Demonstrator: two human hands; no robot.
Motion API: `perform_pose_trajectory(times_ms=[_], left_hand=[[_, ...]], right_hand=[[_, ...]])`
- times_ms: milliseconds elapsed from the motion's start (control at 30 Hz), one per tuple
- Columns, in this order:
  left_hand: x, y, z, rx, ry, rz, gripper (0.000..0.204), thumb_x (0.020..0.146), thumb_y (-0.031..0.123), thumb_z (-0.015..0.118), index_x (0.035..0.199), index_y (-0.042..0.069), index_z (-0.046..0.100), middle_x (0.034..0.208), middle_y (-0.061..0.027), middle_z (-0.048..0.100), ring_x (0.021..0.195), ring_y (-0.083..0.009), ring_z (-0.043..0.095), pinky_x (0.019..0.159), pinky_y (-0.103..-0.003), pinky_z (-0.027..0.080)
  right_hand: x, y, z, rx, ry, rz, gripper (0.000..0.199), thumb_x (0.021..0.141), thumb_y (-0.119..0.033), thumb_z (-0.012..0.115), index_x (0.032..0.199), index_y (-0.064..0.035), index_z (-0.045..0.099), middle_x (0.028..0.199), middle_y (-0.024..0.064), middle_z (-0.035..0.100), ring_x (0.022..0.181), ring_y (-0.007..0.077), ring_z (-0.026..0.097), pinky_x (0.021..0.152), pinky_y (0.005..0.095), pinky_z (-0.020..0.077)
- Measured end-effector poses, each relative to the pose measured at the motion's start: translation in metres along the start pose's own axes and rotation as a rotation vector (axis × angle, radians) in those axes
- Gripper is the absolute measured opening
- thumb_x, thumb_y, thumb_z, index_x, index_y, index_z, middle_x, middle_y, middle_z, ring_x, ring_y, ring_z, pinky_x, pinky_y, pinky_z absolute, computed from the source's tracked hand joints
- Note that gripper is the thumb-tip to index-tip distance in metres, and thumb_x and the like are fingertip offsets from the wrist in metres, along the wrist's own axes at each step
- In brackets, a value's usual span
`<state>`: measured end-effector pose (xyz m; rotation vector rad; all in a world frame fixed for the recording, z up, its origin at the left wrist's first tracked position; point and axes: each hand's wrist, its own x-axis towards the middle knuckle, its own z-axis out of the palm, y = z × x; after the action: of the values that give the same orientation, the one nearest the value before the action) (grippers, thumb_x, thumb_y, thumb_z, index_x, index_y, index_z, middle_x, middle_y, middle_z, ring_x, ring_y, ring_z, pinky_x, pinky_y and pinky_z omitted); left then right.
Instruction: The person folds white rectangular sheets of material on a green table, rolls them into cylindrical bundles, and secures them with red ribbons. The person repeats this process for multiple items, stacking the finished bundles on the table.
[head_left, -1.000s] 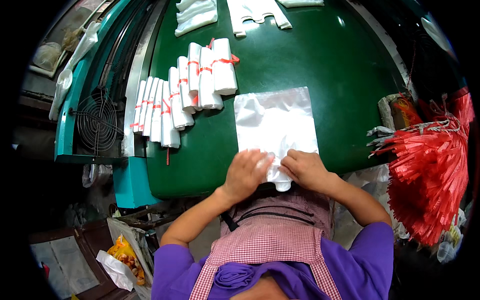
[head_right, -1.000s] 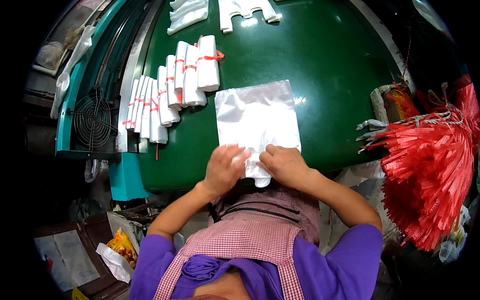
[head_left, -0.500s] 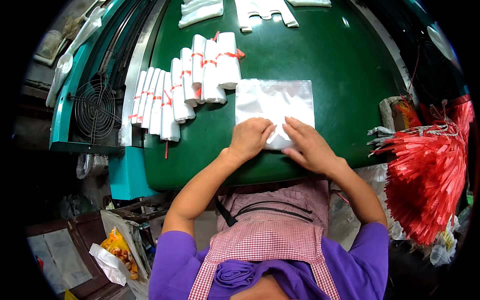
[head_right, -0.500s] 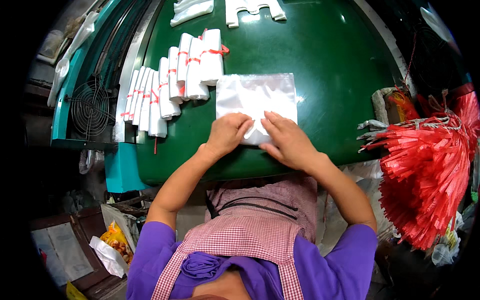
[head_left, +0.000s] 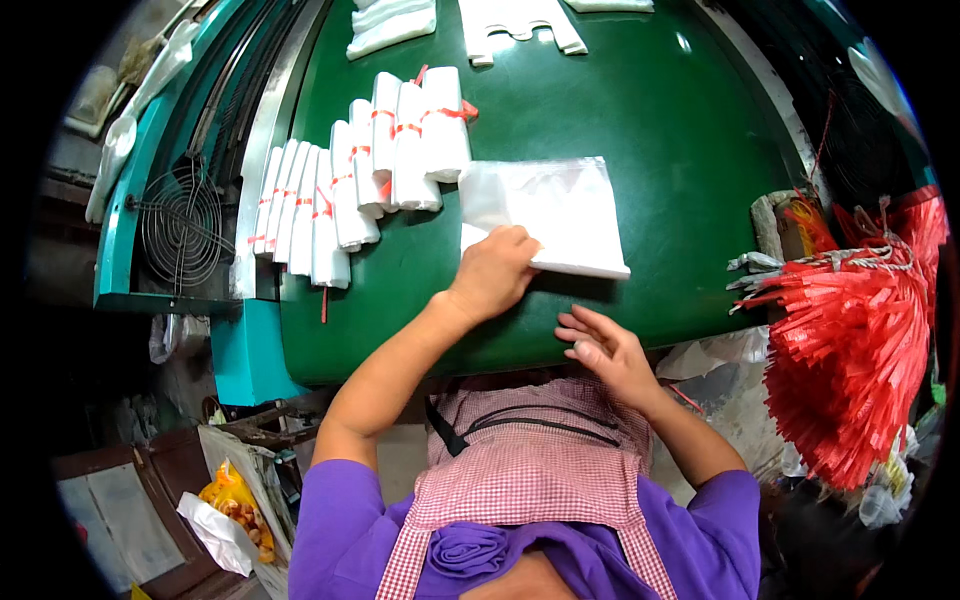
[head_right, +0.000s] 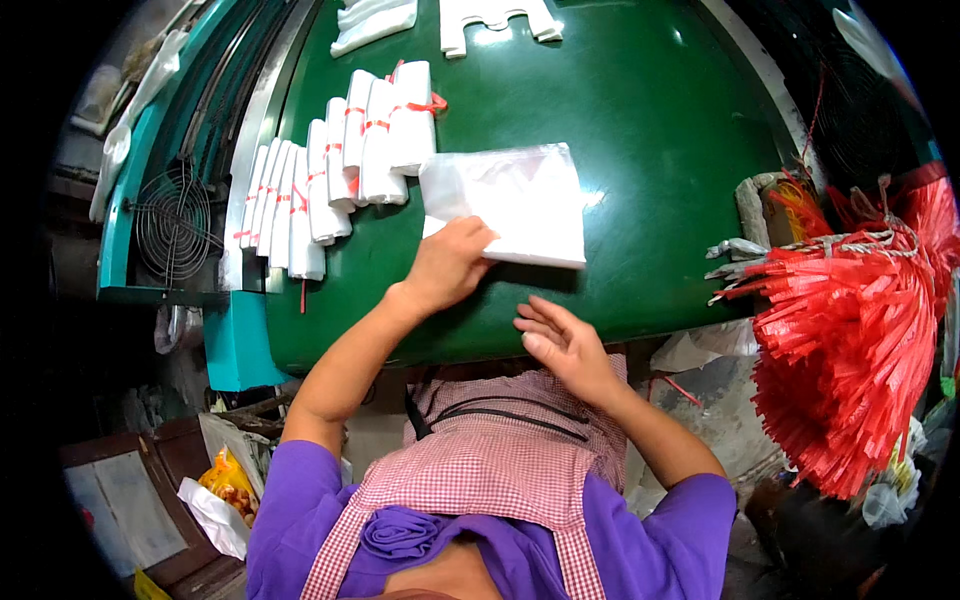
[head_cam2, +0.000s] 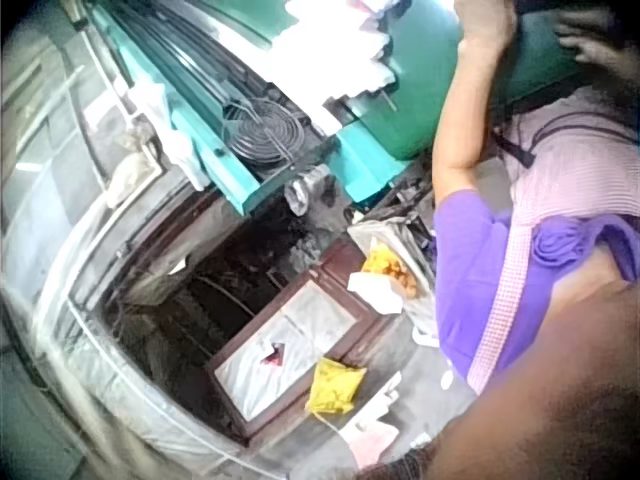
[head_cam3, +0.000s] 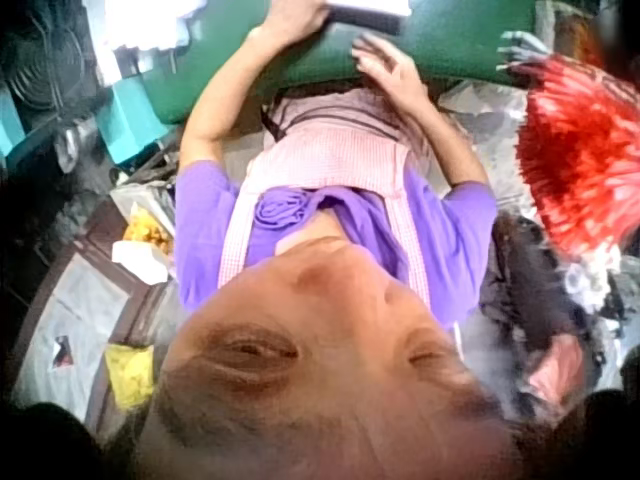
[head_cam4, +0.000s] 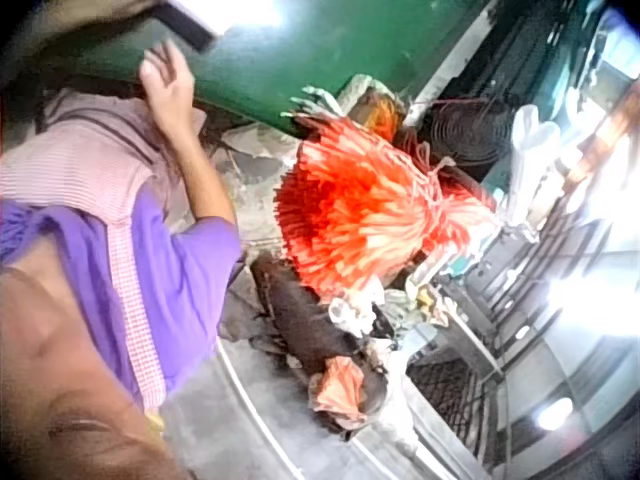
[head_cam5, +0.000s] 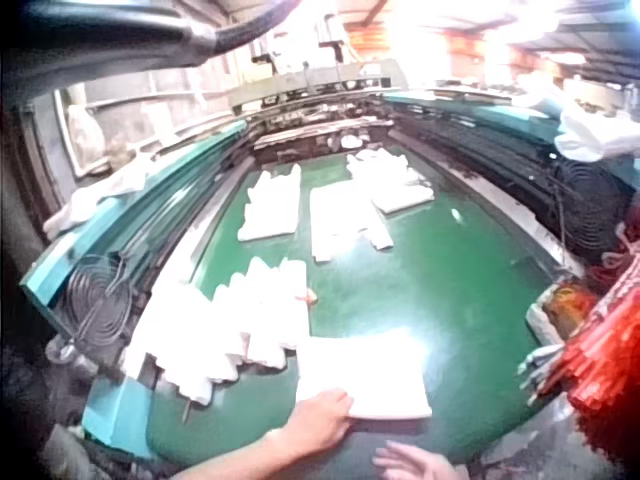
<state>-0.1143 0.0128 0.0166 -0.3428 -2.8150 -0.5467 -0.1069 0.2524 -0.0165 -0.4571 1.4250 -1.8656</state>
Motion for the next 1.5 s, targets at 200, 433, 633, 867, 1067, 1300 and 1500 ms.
perform_pose_trajectory(times_ms=[200,433,633,867,1067,1300,1500], left_hand=[[-0.049,-0.007,-0.014,-0.376,-0.223,0.216,0.03,0.075,-0.004,0.064,0.103,0.006,0.062,0.137,-0.0125,0.049,0.129,-0.0347,0.044,0.107,-0.048,0.036],[-0.048,-0.007,-0.029,-0.076,-0.21,0.247,0.021,0.073,0.01,0.068,0.093,0.009,0.064,0.126,-0.0108,0.055,0.124,-0.0306,0.047,0.104,-0.049,0.034],[0.019,0.016,-0.063,0.199,-0.144,0.382,0.019,0.071,0.011,0.067,0.09,0.01,0.066,0.126,-0.0088,0.057,0.128,-0.0312,0.045,0.111,-0.051,0.027],[-0.032,0.009,-0.02,0.029,-0.325,0.149,0.033,0.072,0.009,0.067,0.104,0.007,0.061,0.137,-0.0141,0.051,0.131,-0.0416,0.041,0.104,-0.062,0.032],[-0.068,0.029,-0.029,-0.019,-0.266,0.163,0.045,0.075,0.012,0.072,0.117,0.006,0.058,0.128,-0.0157,0.058,0.122,-0.0379,0.051,0.103,-0.054,0.038],[-0.021,0.001,-0.031,0.185,-0.185,-0.133,0.015,0.086,0.017,0.066,0.093,0.004,0.066,0.099,-0.0089,0.063,0.091,-0.0294,0.06,0.075,-0.039,0.049],[-0.011,0.021,-0.007,-0.181,-0.184,0.038,0.045,0.079,0.024,0.074,0.116,0.004,0.06,0.097,-0.0121,0.058,0.091,-0.0293,0.058,0.079,-0.038,0.049]], right_hand=[[0.064,-0.027,-0.031,0.516,0.019,0.06,0.042,0.094,-0.005,0.049,0.135,0.0026,0.043,0.122,0.0174,0.06,0.106,0.0257,0.064,0.09,0.0337,0.0543],[0.052,-0.024,-0.03,-1.053,-0.391,-0.661,0.045,0.079,0.003,0.057,0.122,-0.0074,0.061,0.137,0.0142,0.052,0.124,0.0325,0.052,0.105,0.0394,0.0423],[0.072,-0.047,-0.054,-1.361,-0.527,-0.577,0.043,0.086,-0.009,0.053,0.129,-0.0038,0.053,0.143,0.0163,0.044,0.134,0.0341,0.041,0.112,0.0446,0.032],[0.033,-0.067,-0.039,-1.055,-0.342,-0.195,0.046,0.086,-0.015,0.059,0.128,0.0029,0.051,0.139,0.0239,0.046,0.129,0.0363,0.045,0.108,0.0456,0.0343],[0.014,-0.037,-0.004,-1.511,-0.158,-0.636,0.052,0.081,-0.032,0.069,0.116,0.0046,0.058,0.123,0.0266,0.055,0.115,0.0422,0.052,0.097,0.0446,0.0441],[0.065,-0.041,-0.021,-0.961,0.289,-0.258,0.025,0.088,-0.024,0.064,0.098,-0.0006,0.066,0.091,0.0189,0.068,0.08,0.0338,0.066,0.073,0.0411,0.0526],[0.018,-0.027,-0.053,-0.179,0.78,-0.383,0.011,0.091,-0.013,0.064,0.096,-0.0038,0.062,0.08,0.0031,0.063,0.069,0.0107,0.062,0.057,0.0241,0.0518]])
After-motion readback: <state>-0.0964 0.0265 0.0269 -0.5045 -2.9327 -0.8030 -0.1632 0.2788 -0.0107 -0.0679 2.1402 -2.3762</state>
